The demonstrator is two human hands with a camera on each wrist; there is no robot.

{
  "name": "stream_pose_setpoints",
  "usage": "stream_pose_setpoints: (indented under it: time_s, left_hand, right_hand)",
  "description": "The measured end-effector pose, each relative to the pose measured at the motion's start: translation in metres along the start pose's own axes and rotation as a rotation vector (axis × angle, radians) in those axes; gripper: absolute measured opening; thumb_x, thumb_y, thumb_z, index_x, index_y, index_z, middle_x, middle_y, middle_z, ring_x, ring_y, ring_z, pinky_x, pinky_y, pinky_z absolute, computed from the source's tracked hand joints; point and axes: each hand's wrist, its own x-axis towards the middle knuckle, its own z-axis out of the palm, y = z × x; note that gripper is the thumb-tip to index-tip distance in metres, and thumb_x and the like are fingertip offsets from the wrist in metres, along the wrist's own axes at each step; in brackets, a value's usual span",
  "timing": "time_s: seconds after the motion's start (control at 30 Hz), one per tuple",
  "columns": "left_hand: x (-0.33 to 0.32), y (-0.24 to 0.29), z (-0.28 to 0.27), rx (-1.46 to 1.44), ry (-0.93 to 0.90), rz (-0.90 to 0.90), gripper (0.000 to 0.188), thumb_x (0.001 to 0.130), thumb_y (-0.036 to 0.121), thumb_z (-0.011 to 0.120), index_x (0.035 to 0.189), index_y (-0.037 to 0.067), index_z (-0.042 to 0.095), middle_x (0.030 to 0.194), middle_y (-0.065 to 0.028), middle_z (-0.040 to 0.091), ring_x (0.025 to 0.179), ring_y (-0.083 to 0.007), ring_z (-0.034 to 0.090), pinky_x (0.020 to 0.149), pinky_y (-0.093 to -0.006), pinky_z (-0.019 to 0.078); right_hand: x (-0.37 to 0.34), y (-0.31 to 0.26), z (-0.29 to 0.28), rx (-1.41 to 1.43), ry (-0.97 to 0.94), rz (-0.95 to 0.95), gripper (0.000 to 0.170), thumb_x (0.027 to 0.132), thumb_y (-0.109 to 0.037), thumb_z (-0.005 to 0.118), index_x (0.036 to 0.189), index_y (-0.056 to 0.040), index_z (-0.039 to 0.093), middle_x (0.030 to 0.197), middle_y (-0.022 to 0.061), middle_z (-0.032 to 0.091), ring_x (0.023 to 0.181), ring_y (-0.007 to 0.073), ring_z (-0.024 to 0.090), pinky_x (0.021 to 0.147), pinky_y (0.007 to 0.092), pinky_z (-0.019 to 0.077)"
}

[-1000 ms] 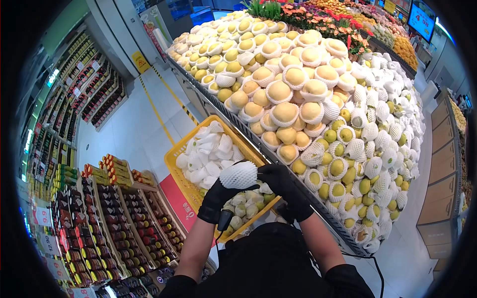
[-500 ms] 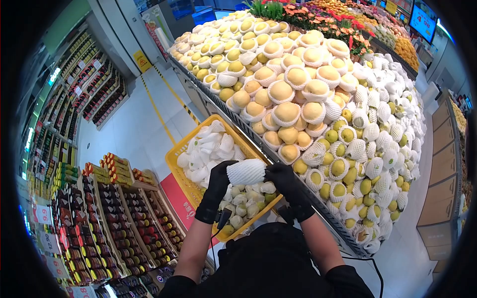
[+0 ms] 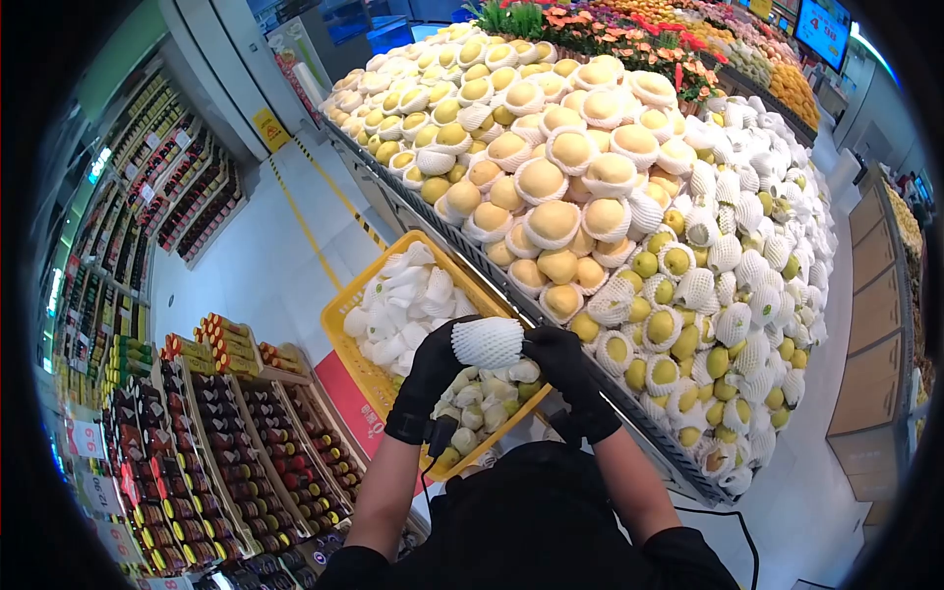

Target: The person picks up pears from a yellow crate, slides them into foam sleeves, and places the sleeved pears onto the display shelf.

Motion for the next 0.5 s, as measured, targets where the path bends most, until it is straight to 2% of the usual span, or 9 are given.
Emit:
stream_pose_setpoints:
  time_s: [0.07,0.17,0.2,0.27,0.37,0.5]
  left_hand:
    - [0.002,0.006,0.016,-0.427,-0.022,-0.118,0.048,0.101,0.036,0.035,0.131,0.0,0.043,0.123,-0.0148,0.055,0.113,-0.0239,0.054,0.096,-0.0371,0.0449]
    - [0.01,-0.024,0.024,-0.261,0.065,0.022,0.054,0.1,0.044,0.03,0.137,0.005,0.037,0.126,-0.0159,0.051,0.118,-0.0255,0.05,0.1,-0.0403,0.0415]
    - [0.012,-0.028,0.032,-0.252,0.103,0.018,0.053,0.1,0.044,0.031,0.138,0.008,0.036,0.126,-0.0154,0.051,0.116,-0.0271,0.051,0.1,-0.042,0.0417]
    - [0.016,-0.037,0.039,-0.202,0.092,0.078,0.053,0.1,0.045,0.03,0.137,0.008,0.036,0.126,-0.0151,0.05,0.116,-0.0278,0.051,0.1,-0.043,0.0416]
    - [0.02,-0.036,0.045,-0.399,0.07,0.03,0.056,0.096,0.045,0.044,0.137,0.008,0.037,0.127,-0.0153,0.049,0.117,-0.0271,0.05,0.099,-0.0412,0.0429]
    - [0.017,-0.027,0.056,-0.033,-0.018,0.026,0.059,0.087,0.027,0.064,0.135,0.005,0.038,0.126,-0.0152,0.05,0.115,-0.0261,0.052,0.094,-0.0394,0.0471]
  right_hand:
    - [0.0,0.003,0.0,0.016,0.015,-0.007,0.022,0.076,-0.015,0.072,0.092,-0.0007,0.07,0.084,0.0107,0.07,0.077,0.0168,0.065,0.075,0.0297,0.0506]
    - [-0.002,0.01,0.0,-0.037,0.064,-0.035,0.02,0.077,-0.013,0.071,0.092,-0.0003,0.069,0.084,0.0109,0.07,0.077,0.0175,0.066,0.074,0.0303,0.0505]
    - [-0.004,0.012,-0.001,-0.075,0.088,-0.058,0.02,0.077,-0.013,0.07,0.092,0.0,0.069,0.085,0.011,0.07,0.077,0.0176,0.066,0.074,0.0306,0.0506]
    - [-0.005,0.014,-0.006,-0.105,0.115,-0.085,0.019,0.078,-0.012,0.069,0.092,0.0008,0.068,0.085,0.011,0.07,0.077,0.0176,0.065,0.073,0.0308,0.0506]
    - [-0.009,0.014,-0.016,-0.067,0.12,-0.089,0.019,0.078,-0.011,0.068,0.092,0.0016,0.068,0.084,0.0108,0.07,0.076,0.0167,0.065,0.072,0.0302,0.0504]
    - [-0.012,0.012,-0.031,0.03,0.125,-0.077,0.018,0.079,-0.01,0.066,0.093,0.0018,0.068,0.083,0.0102,0.069,0.076,0.0148,0.064,0.072,0.0284,0.0501]
